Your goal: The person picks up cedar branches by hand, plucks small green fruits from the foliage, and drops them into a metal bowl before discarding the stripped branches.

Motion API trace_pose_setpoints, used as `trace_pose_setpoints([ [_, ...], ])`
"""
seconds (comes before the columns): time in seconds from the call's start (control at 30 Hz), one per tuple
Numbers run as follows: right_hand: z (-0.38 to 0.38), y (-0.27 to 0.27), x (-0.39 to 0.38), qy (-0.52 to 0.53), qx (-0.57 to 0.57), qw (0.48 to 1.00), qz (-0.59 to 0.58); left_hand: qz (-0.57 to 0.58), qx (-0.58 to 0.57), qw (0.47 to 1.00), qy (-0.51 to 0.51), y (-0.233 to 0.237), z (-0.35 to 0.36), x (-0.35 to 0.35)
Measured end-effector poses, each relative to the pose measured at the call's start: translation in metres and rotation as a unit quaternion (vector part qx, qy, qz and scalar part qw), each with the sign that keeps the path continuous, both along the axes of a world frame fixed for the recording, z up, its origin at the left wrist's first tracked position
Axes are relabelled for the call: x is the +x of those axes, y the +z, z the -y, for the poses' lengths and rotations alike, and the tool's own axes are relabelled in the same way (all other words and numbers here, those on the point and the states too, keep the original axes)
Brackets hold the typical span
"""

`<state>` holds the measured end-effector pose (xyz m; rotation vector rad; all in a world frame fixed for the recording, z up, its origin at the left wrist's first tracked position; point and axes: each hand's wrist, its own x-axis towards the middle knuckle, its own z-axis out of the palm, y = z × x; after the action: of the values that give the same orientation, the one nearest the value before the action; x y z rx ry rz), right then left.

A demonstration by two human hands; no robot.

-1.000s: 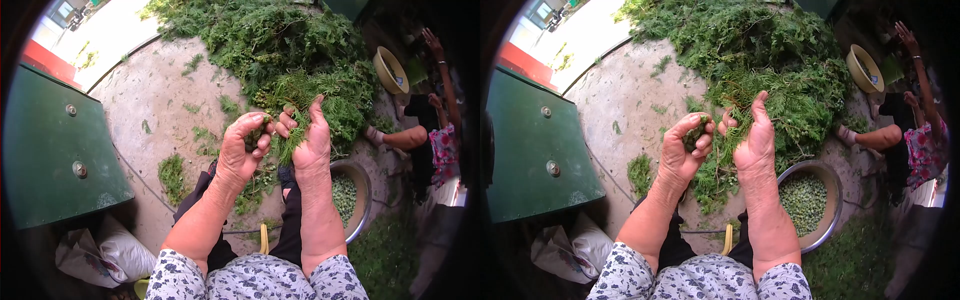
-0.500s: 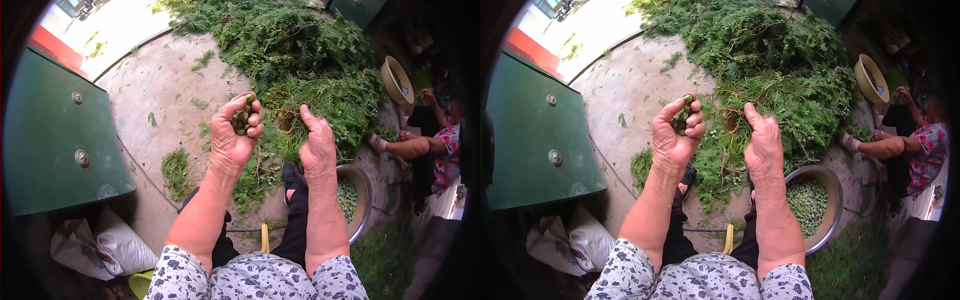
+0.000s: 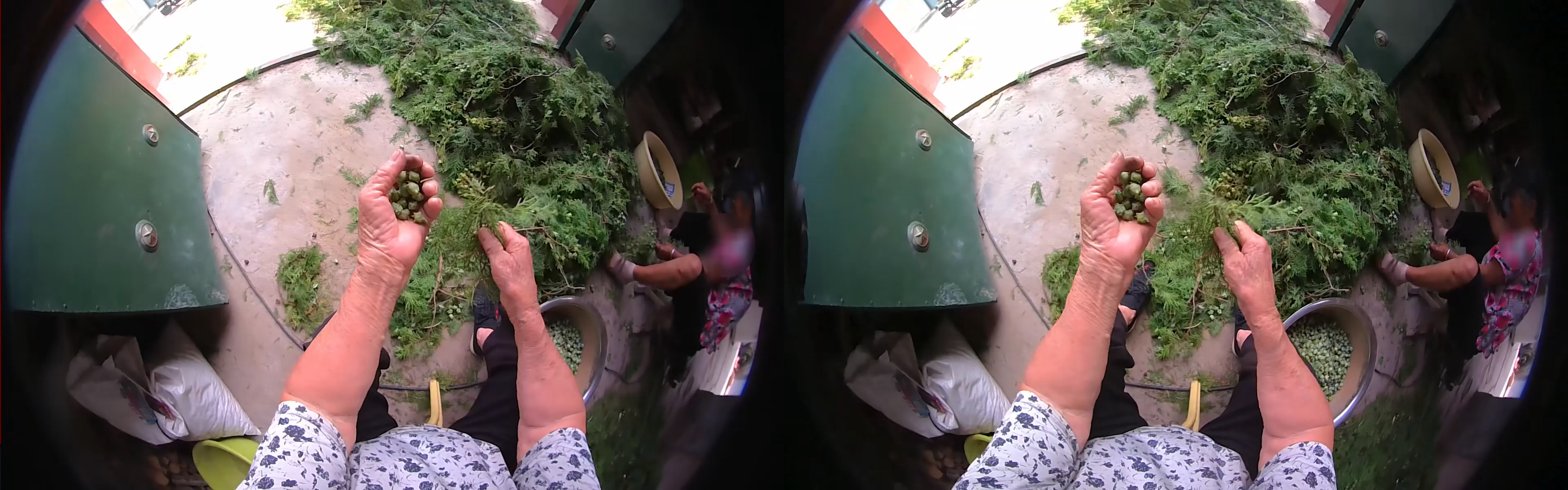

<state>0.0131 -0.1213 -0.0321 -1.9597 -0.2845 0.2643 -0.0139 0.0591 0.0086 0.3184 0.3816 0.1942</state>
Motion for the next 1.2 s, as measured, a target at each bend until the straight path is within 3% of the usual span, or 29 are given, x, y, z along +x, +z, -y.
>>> trace_pose_setpoints([
  [0.03, 0.001, -0.016, -0.004, 0.046, -0.072, 0.994, 0.063, 0.011, -0.019, 1.0, 0.013, -0.002, -0.005, -0.001],
  [0.13, -0.004, -0.043, -0.023, 0.184, -0.289, 0.939, 0.035, 0.024, -0.069, 0.997, 0.034, -0.005, -0.015, -0.004],
  [0.2, 0.001, -0.081, -0.04, 0.332, -0.303, 0.893, -0.027, 0.021, -0.105, 0.993, 0.047, -0.006, -0.023, -0.006],
  [0.23, -0.006, -0.079, -0.052, 0.42, -0.384, 0.815, -0.106, 0.025, -0.105, 0.993, 0.049, -0.006, -0.026, -0.007],
  [0.3, -0.006, -0.093, -0.086, 0.564, -0.446, 0.679, -0.151, 0.025, -0.121, 0.991, 0.058, -0.006, -0.03, -0.009],
  [0.37, -0.004, -0.104, -0.111, 0.629, -0.483, 0.585, -0.17, 0.027, -0.121, 0.99, 0.067, -0.005, -0.034, -0.011],
  [0.43, 0.003, -0.128, -0.088, 0.623, -0.442, 0.624, -0.165, 0.023, -0.121, 0.989, 0.081, -0.008, -0.04, -0.012],
  [0.47, -0.026, -0.082, -0.053, 0.566, -0.466, 0.672, -0.103, 0.048, -0.137, 0.986, 0.08, -0.009, -0.042, -0.015],
  [0.5, -0.041, -0.045, -0.008, 0.418, -0.351, 0.833, -0.09, 0.046, -0.137, 0.986, 0.081, -0.008, -0.043, -0.016],
  [0.53, -0.055, -0.012, 0.031, 0.168, -0.008, 0.949, -0.266, 0.039, -0.137, 0.985, 0.099, -0.006, -0.043, -0.016],
  [0.57, -0.074, 0.028, 0.059, 0.107, 0.24, 0.951, -0.164, 0.034, -0.135, 0.983, 0.117, -0.004, -0.043, -0.018],
  [0.63, -0.085, 0.078, 0.089, 0.11, 0.412, 0.903, -0.045, 0.054, -0.139, 0.982, 0.118, -0.005, -0.042, -0.017],
  [0.7, -0.092, 0.092, 0.076, 0.107, 0.445, 0.889, -0.035, 0.026, -0.139, 0.98, 0.143, -0.002, -0.039, -0.014],
  [0.77, -0.092, 0.073, 0.048, 0.059, 0.444, 0.886, -0.117, 0.04, -0.129, 0.982, 0.135, -0.003, -0.035, -0.012],
  [0.83, -0.093, 0.042, 0.015, 0.029, 0.484, 0.838, -0.249, 0.034, -0.104, 0.987, 0.117, -0.002, -0.024, -0.012],
  [0.9, -0.094, 0.026, -0.007, -0.018, 0.546, 0.757, -0.358, 0.034, -0.044, 0.994, 0.095, -0.003, -0.009, -0.012],
  [0.97, -0.09, 0.019, -0.017, -0.03, 0.561, 0.757, -0.334, 0.033, 0.019, 0.997, 0.069, -0.003, 0.007, -0.012],
  [1.0, -0.088, 0.02, -0.019, -0.051, 0.586, 0.73, -0.348, 0.031, 0.021, 0.997, 0.065, -0.002, 0.016, -0.014],
  [1.03, -0.085, 0.022, -0.021, -0.07, 0.61, 0.702, -0.361, 0.023, 0.139, 0.987, 0.074, 0.0, 0.024, -0.016],
  [1.07, -0.08, 0.025, -0.025, -0.055, 0.615, 0.705, -0.348, 0.015, 0.255, 0.963, 0.083, 0.002, 0.03, -0.017],
  [1.1, -0.079, 0.027, -0.026, -0.058, 0.617, 0.704, -0.348, 0.014, 0.256, 0.963, 0.08, 0.004, 0.035, -0.017],
  [1.17, -0.078, 0.027, -0.029, -0.118, 0.636, 0.659, -0.384, 0.04, 0.403, 0.913, 0.055, 0.005, 0.045, -0.019],
  [1.2, -0.073, 0.025, -0.028, -0.105, 0.65, 0.644, -0.391, 0.061, 0.413, 0.908, 0.035, 0.004, 0.048, -0.019],
])
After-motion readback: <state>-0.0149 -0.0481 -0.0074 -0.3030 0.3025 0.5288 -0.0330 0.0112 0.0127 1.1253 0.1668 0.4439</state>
